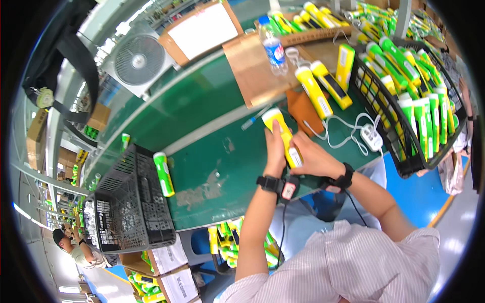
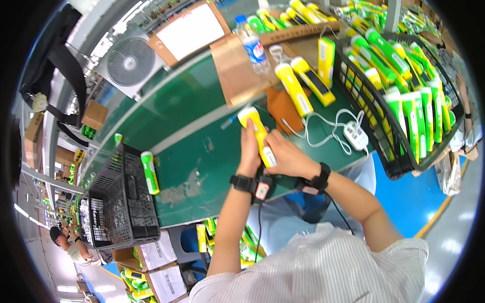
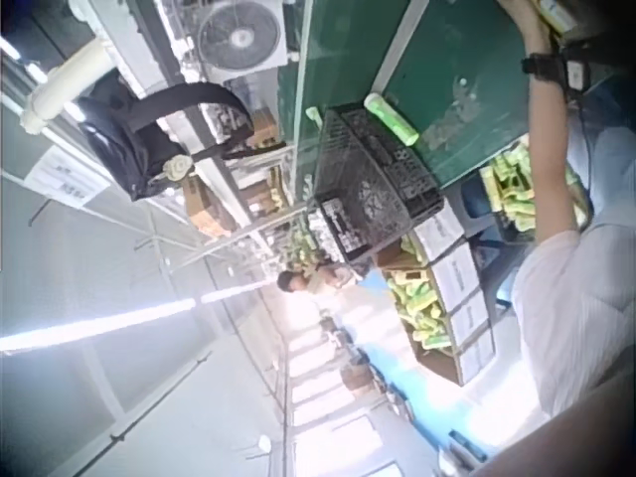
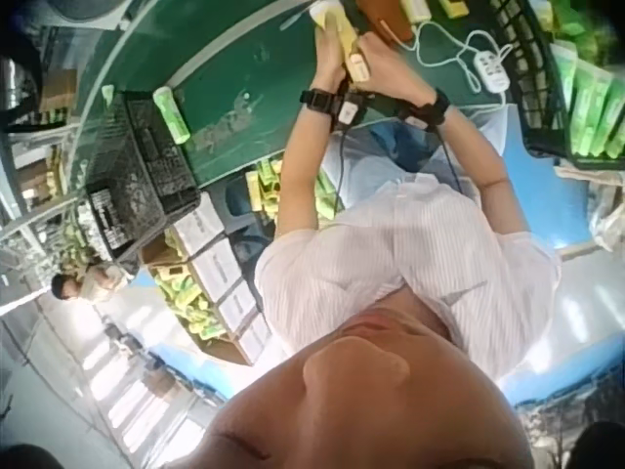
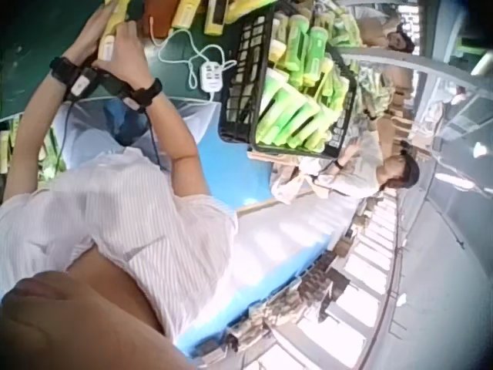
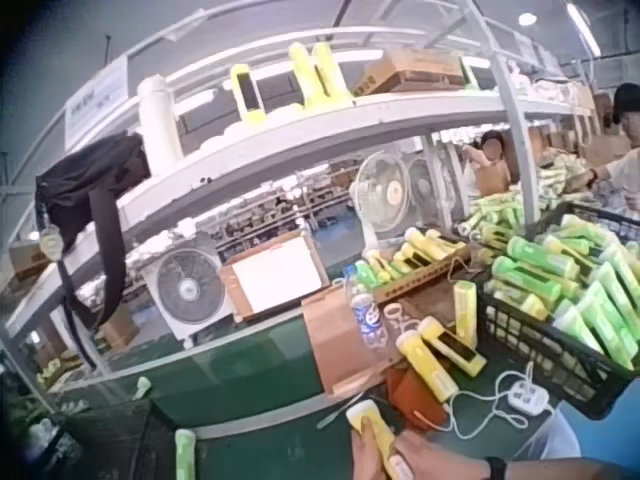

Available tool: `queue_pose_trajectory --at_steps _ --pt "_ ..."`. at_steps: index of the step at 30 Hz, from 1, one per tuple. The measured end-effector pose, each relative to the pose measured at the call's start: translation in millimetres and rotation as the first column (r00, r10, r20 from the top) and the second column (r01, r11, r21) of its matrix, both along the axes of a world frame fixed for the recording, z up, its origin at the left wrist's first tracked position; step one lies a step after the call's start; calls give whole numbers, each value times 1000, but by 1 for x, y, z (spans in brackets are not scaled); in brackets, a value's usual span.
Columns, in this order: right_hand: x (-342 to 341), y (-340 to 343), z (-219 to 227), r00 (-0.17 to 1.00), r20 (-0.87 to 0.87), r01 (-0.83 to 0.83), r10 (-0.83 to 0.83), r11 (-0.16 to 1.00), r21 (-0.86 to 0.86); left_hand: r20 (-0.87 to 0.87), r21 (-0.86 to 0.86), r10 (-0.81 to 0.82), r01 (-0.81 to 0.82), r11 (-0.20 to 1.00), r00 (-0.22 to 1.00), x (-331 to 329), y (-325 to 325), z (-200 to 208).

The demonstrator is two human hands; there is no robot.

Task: Manually assemble and inspect plastic flashlights at a factory workstation.

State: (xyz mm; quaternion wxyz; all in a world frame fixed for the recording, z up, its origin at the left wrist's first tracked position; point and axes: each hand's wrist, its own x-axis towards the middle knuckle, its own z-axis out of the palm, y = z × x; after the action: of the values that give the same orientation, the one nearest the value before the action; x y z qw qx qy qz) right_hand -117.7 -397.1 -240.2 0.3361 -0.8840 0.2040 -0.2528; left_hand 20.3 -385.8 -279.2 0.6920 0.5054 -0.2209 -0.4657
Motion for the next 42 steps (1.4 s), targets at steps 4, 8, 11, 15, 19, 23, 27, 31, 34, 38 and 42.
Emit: queue_pose_trajectory --at_steps 4,8,11,15,19,23,27,31,34,38,42 --pt "-13 14 -3 996 93 1 -6 998 59 22 48 -41 40 998 999 -4 1 8" --pt "-39 24 -28 975 208 -53 83 988 -146 -9 60 -103 103 993 995 -1 2 4" --pt "-54 23 -32 946 233 -121 226 911 -393 -16 54 -103 104 993 995 1 3 3" --pt "-66 23 -37 940 161 -194 302 858 -476 -25 73 -81 83 994 996 -2 3 7" --pt "-59 20 -24 953 162 -168 256 891 -422 16 39 -67 66 997 998 -5 2 9" --pt "-21 9 2 976 215 24 -43 996 87 66 0 -46 46 999 997 -8 1 5" --pt "1 -32 -2 998 29 46 -51 985 166 37 -77 24 -21 997 999 -1 0 -10" --pt "-5 -59 0 978 -4 206 -207 976 68 103 45 -73 69 997 992 -12 3 10" --pt "-5 -75 -22 946 -99 288 -307 942 -173 81 26 -74 73 997 994 -13 3 14" --pt "3 -80 -34 917 -194 271 -348 902 -338 70 25 -62 60 998 996 -12 5 18" --pt "6 -73 -11 975 172 90 -139 960 264 -318 -213 -214 151 965 924 4 4 1"
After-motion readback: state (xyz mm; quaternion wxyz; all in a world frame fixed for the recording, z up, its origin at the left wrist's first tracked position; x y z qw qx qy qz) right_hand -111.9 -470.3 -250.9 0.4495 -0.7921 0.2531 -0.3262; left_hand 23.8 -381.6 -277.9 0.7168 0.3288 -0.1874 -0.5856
